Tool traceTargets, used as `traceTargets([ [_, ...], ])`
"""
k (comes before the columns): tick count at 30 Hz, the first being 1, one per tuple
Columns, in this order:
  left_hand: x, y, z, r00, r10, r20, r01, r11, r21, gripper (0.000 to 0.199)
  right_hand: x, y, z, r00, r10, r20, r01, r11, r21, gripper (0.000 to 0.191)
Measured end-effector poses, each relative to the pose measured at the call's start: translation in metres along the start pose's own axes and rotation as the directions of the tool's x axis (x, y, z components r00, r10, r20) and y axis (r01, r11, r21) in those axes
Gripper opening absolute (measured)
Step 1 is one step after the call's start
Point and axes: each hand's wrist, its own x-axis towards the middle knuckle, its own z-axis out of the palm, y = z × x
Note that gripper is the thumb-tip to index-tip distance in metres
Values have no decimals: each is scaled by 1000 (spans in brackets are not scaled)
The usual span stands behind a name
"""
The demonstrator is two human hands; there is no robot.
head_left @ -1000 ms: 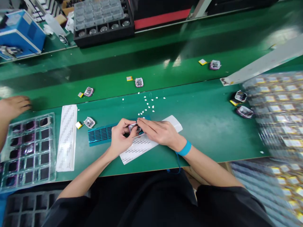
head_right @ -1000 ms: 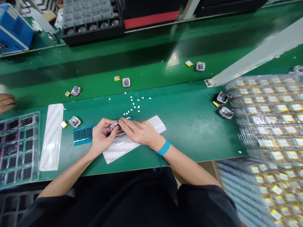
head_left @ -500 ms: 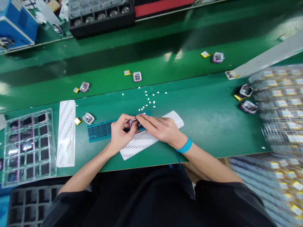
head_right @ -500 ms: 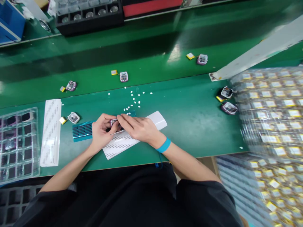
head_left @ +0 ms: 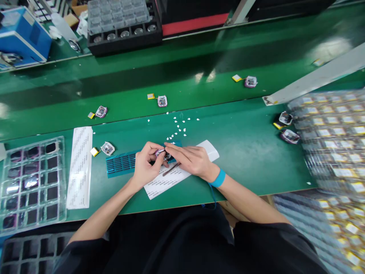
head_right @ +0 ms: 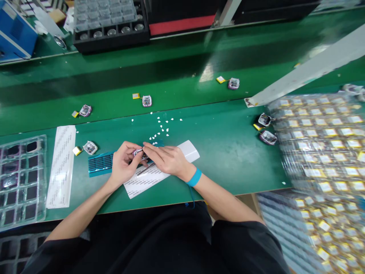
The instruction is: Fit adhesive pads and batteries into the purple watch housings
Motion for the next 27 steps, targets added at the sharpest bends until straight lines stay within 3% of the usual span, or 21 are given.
traceTargets([
  [5,1,-2,2,1000,-16,-25,13,994,-112,22,-4,-2,6,998,59,23,-60,997,51,39],
  [11,3,1,1,998,9,-60,-14,997,-70,18,-4,-8,12,982,181,-53,-178,982,62,49],
  [16,3,1,0,999,-4,-43,4,1000,7,13,2,-9,6,990,141,-3,-141,990,-1,36],
  [19,5,1,-1,997,-66,-28,65,996,-58,18,3,-8,6,990,141,15,-141,990,-11,32],
  [23,9,4,-3,988,-141,67,152,966,-208,30,0,-6,10,983,181,10,-181,978,106,33],
  [27,8,4,-2,992,-109,56,119,965,-234,32,0,-6,12,969,240,-55,-225,952,206,25],
])
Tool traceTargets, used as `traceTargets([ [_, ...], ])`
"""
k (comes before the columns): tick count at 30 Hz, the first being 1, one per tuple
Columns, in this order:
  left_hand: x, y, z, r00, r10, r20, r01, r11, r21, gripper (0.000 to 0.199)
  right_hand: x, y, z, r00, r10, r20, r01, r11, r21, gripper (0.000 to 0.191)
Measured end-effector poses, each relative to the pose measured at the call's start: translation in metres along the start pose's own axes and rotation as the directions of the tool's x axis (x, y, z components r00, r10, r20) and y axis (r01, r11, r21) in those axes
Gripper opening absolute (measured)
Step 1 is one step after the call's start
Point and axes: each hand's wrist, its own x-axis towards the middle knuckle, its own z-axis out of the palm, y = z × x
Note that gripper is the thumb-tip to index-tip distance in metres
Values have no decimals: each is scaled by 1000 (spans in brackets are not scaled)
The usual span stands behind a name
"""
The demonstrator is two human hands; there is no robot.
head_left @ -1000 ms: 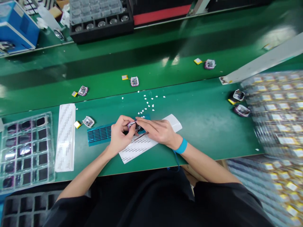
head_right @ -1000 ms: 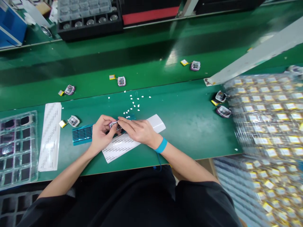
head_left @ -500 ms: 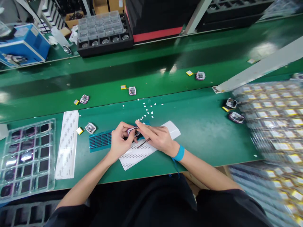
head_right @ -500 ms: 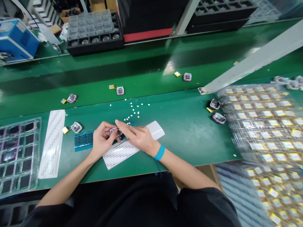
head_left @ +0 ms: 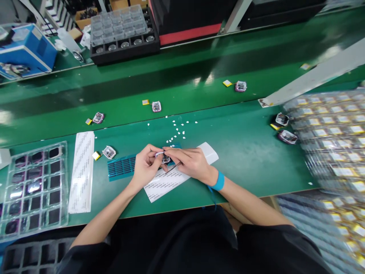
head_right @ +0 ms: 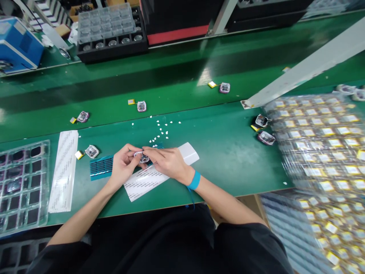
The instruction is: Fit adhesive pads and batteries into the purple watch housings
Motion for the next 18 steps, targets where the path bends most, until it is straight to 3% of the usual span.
traceTargets([
  [6,-5,-6,4,997,60,-49,-57,996,66,34,3,-3,2,997,69,-34,-66,994,85,27],
  [11,-6,-6,9,985,120,-124,-114,992,54,38,7,-4,-1,983,186,5,-178,934,310,23],
  [15,-7,-6,10,980,155,-122,-151,988,46,33,13,-7,-6,904,419,85,-411,800,437,23],
  [18,-8,-7,9,980,167,-106,-161,985,61,30,16,-9,-5,857,491,157,-507,750,426,33],
])
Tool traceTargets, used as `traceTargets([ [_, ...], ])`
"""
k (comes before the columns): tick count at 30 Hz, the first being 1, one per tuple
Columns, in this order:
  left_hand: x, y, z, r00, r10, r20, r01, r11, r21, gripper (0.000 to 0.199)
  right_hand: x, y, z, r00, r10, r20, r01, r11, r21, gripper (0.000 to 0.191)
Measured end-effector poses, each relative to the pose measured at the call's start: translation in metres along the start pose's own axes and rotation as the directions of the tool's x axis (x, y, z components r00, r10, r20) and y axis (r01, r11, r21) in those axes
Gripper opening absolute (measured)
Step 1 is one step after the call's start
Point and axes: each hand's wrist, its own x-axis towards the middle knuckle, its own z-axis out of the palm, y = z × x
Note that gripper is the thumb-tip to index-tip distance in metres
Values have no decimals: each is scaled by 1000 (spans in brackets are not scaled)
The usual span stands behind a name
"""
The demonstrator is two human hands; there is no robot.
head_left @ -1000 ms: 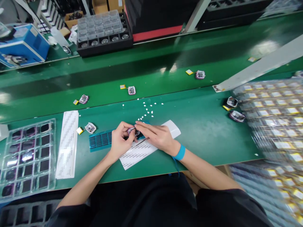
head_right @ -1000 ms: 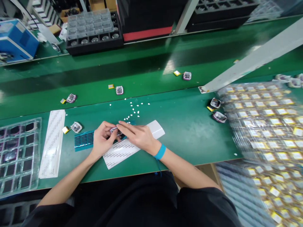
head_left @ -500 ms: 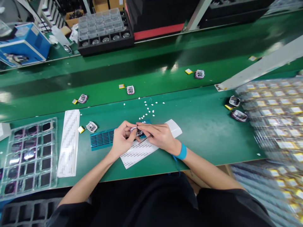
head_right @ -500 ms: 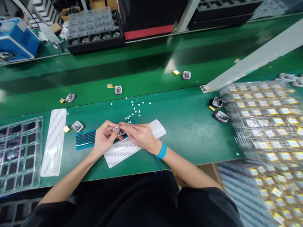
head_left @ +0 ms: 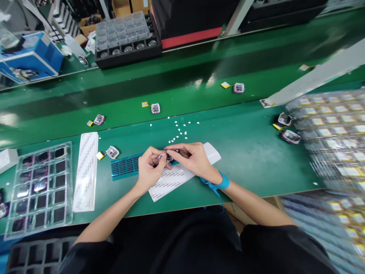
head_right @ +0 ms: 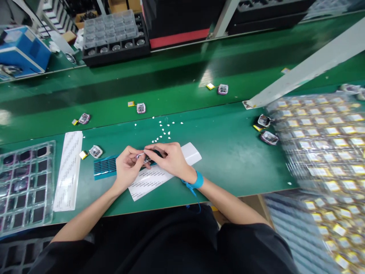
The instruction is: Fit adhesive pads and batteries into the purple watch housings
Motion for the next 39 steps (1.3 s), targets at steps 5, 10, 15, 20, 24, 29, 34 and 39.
traceTargets([
  [5,-2,1,-3,999,4,43,-9,994,109,20,1,2,7,996,77,54,-82,991,102,45],
  [10,3,10,-7,988,41,152,-77,968,237,16,3,-4,-8,995,86,47,-91,989,120,53],
  [15,5,11,-9,908,178,379,-342,837,427,9,-15,-9,-40,993,29,-115,-19,996,88,60],
  [20,3,8,-8,847,249,469,-466,772,431,10,-55,4,-47,974,206,100,-214,974,78,53],
  [24,1,7,-9,716,334,614,-611,724,319,11,-75,10,-38,969,234,83,-242,966,97,48],
  [29,0,2,-12,630,256,733,-706,583,404,17,-76,11,-34,960,268,76,-275,957,96,45],
  [34,3,6,-15,662,164,731,-656,600,459,17,-73,10,-37,960,244,136,-258,961,99,40],
  [39,5,9,-17,655,133,744,-652,597,468,19,-74,12,-39,957,245,155,-270,947,173,37],
])
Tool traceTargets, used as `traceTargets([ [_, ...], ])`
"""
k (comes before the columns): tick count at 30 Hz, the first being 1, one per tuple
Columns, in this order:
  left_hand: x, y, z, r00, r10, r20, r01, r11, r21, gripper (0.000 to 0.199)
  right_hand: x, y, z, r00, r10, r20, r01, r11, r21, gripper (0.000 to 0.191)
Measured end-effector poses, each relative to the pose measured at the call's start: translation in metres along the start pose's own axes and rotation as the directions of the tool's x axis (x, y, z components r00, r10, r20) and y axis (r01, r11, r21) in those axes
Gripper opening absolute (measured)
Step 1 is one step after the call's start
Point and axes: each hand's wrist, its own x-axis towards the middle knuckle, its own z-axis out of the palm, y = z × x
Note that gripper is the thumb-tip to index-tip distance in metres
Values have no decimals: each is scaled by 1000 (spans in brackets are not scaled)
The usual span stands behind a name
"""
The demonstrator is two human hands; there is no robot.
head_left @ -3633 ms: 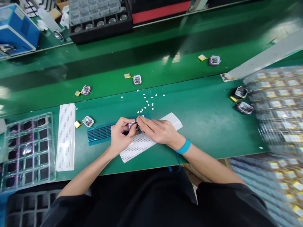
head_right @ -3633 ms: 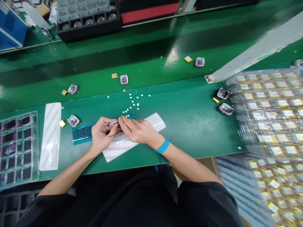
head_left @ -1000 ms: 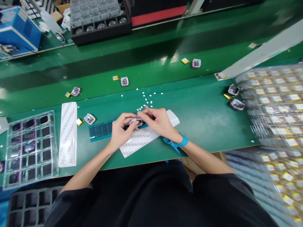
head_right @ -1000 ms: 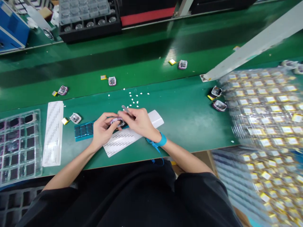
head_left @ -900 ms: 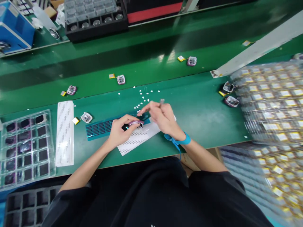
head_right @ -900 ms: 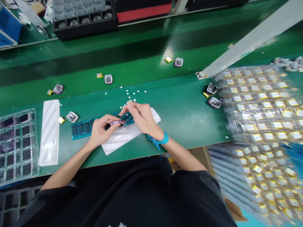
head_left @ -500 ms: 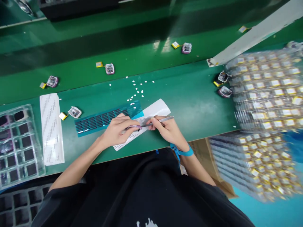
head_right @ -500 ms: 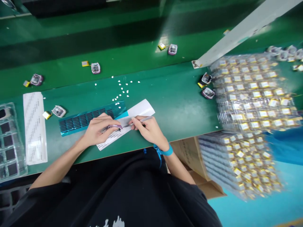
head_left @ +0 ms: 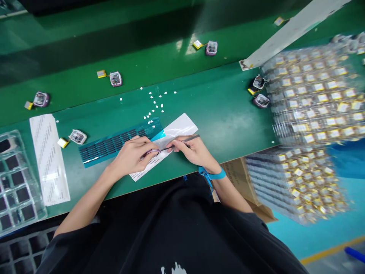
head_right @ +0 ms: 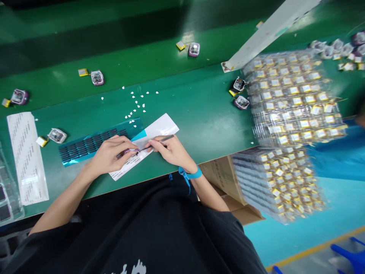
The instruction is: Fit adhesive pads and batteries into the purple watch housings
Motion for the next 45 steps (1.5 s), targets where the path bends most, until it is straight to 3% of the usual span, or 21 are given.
traceTargets([
  [7,1,2,1,997,-73,-9,73,997,-21,17,3,1,-4,996,59,-64,-51,990,132,51],
  [13,1,2,-1,997,-64,-45,59,994,-94,14,4,-2,2,990,76,-119,-63,992,114,53],
  [19,2,6,-8,990,35,136,-17,991,-131,18,1,-6,4,980,172,-101,-150,969,194,53],
  [23,2,6,-13,969,16,248,1,998,-68,22,-1,-12,4,968,236,-89,-211,950,230,55],
  [28,2,4,-22,942,-14,335,52,993,-104,19,-1,-19,9,953,303,-24,-285,918,275,56],
  [33,3,3,-22,956,-1,293,40,991,-127,19,-1,-14,16,951,305,-46,-277,910,308,57],
  [40,3,8,-20,990,-49,134,91,940,-329,12,0,-13,14,942,287,-175,-190,884,428,53],
  [45,3,11,-27,987,-88,133,132,919,-372,10,-8,-19,12,930,368,15,-336,830,445,53],
])
